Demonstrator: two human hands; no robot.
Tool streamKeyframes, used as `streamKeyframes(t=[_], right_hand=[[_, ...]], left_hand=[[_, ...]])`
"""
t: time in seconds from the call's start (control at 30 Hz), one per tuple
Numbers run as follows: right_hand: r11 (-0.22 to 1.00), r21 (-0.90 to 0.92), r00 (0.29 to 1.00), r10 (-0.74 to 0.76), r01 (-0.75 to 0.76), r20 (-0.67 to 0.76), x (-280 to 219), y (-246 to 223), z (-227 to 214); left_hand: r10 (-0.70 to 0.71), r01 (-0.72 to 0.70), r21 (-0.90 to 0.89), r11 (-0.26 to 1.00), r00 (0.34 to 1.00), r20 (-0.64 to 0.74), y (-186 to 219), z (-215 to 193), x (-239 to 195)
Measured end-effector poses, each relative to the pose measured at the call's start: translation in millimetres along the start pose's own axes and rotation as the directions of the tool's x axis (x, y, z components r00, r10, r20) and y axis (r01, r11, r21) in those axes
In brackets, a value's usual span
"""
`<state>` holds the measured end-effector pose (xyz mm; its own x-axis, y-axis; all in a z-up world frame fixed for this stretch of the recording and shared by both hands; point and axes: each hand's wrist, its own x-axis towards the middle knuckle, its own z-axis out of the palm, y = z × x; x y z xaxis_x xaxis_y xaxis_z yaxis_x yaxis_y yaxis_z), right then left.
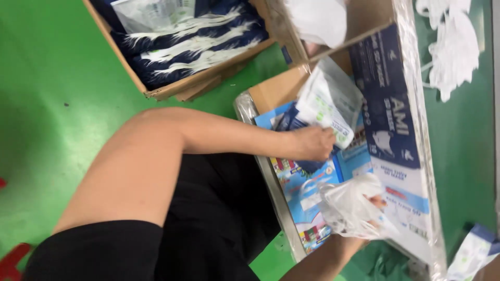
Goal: Packing individual face masks into plastic pouches and organizing them in a factory setting.
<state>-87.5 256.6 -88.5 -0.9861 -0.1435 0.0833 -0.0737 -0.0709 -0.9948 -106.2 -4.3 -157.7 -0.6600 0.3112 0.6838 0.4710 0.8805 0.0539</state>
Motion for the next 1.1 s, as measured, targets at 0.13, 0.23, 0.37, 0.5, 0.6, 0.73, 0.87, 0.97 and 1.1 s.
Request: streamKeyframes(t=[0.13, 0.23, 0.37, 0.5, 0.6, 0.73, 0.87, 0.97, 1.1], right_hand=[[0.997, -0.044, 0.997, 0.072, -0.071, 0.027, 5.1, -19.8, 78.1], [0.991, -0.124, 0.998, 0.055, -0.05, 0.038, 12.8, -30.0, 107.0], [0.985, -0.06, 0.987, 0.16, -0.161, -0.019, 20.9, -26.2, 84.8], [0.769, -0.628, 0.99, -0.136, 0.121, 0.024, 12.7, -34.0, 90.0], [0.314, -0.876, 0.89, -0.394, 0.367, 0.232, 16.4, -26.6, 82.4], [0.621, -0.716, 0.904, -0.427, 0.319, 0.032, 27.0, -18.9, 43.6], [0.361, -0.803, 0.835, -0.473, 0.475, 0.281, 22.7, -64.1, 95.3], [0.259, -0.805, 0.818, -0.397, 0.535, 0.416, 30.6, -56.4, 116.5], [0.986, -0.049, 0.987, 0.156, -0.158, -0.048, 21.0, -54.0, 162.2]], left_hand=[[-0.129, 0.126, -0.045, 0.991, 0.989, -0.078, 5.9, 9.9, 12.1], [-0.183, 0.143, -0.19, 0.971, 0.959, -0.217, 2.4, -17.4, 21.0], [-0.308, 0.177, -0.398, 0.9, 0.904, -0.295, 10.3, -56.3, 27.3], [-0.315, 0.21, -0.35, 0.913, 0.907, -0.279, 2.8, -60.3, 38.8], [-0.424, 0.128, -0.547, 0.827, 0.782, -0.457, -2.4, -60.4, 49.9], [-0.3, 0.041, -0.626, 0.779, 0.9, -0.315, 15.6, -78.2, 45.7], [-0.514, 0.004, -0.828, 0.56, 0.786, -0.343, -1.1, -118.9, 24.3], [-0.761, 0.116, -0.984, -0.136, 0.624, 0.178, 7.5, -116.0, 16.2], [-0.754, 0.243, -0.887, -0.391, 0.468, 0.461, 29.6, -92.6, 17.8]])
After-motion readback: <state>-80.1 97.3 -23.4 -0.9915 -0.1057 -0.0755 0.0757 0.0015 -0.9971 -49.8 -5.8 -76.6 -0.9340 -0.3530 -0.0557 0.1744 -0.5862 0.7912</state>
